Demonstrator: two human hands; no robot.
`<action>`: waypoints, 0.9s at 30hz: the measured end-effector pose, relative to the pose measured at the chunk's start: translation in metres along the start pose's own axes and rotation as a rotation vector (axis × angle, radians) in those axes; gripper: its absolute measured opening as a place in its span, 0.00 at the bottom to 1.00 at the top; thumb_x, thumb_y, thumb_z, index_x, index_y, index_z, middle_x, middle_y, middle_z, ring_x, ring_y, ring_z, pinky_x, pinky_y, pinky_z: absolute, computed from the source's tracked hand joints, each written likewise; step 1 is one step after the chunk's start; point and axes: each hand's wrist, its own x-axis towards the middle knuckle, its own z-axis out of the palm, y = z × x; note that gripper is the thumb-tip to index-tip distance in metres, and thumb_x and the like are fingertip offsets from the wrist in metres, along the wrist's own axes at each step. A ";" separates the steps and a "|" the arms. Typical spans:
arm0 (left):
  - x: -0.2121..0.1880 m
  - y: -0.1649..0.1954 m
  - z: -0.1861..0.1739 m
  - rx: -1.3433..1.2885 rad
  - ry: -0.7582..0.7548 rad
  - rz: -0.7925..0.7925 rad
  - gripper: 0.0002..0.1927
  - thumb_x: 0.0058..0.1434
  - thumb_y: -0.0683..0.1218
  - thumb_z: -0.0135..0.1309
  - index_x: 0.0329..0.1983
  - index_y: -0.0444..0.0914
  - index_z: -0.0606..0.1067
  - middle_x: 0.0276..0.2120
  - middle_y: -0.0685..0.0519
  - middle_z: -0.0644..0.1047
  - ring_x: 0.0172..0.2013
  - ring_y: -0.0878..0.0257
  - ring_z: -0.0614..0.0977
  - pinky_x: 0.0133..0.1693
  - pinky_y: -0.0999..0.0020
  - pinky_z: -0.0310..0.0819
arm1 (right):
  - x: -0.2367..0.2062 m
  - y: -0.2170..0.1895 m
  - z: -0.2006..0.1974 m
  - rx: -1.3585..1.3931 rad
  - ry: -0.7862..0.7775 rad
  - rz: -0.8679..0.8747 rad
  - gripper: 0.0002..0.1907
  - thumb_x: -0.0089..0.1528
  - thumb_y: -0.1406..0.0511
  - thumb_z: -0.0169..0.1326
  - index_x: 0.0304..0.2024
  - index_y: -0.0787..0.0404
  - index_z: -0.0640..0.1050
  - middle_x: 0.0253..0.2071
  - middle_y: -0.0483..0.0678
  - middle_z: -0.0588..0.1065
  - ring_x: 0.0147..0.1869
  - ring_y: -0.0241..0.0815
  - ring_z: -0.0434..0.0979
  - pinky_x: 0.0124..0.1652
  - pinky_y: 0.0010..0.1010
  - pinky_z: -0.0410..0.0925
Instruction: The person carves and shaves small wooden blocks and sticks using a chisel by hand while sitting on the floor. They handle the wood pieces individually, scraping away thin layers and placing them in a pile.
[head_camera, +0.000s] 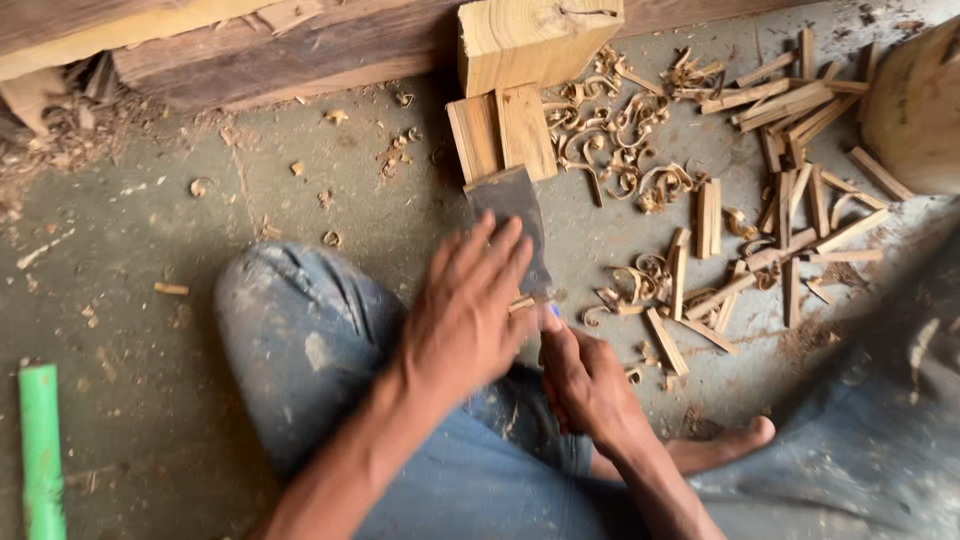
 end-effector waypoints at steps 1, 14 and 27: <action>-0.005 0.005 0.000 -0.024 -0.025 -0.024 0.36 0.65 0.60 0.49 0.65 0.28 0.66 0.68 0.37 0.64 0.68 0.41 0.62 0.67 0.44 0.50 | 0.001 -0.001 0.001 -0.017 0.006 0.073 0.28 0.67 0.47 0.37 0.27 0.61 0.71 0.14 0.46 0.65 0.13 0.38 0.64 0.14 0.33 0.61; 0.016 -0.026 0.014 -0.060 -0.111 -0.096 0.41 0.73 0.63 0.39 0.77 0.29 0.53 0.77 0.38 0.51 0.76 0.42 0.52 0.74 0.48 0.45 | 0.051 -0.040 0.003 -0.121 -0.026 -0.116 0.34 0.70 0.47 0.34 0.21 0.62 0.72 0.11 0.45 0.68 0.13 0.38 0.68 0.15 0.30 0.61; 0.008 0.030 0.006 0.018 0.040 -0.047 0.40 0.73 0.62 0.40 0.75 0.26 0.57 0.76 0.37 0.54 0.75 0.42 0.53 0.73 0.49 0.45 | -0.005 -0.012 -0.017 0.211 0.011 -0.103 0.31 0.71 0.51 0.37 0.18 0.63 0.67 0.11 0.49 0.63 0.11 0.39 0.58 0.14 0.32 0.52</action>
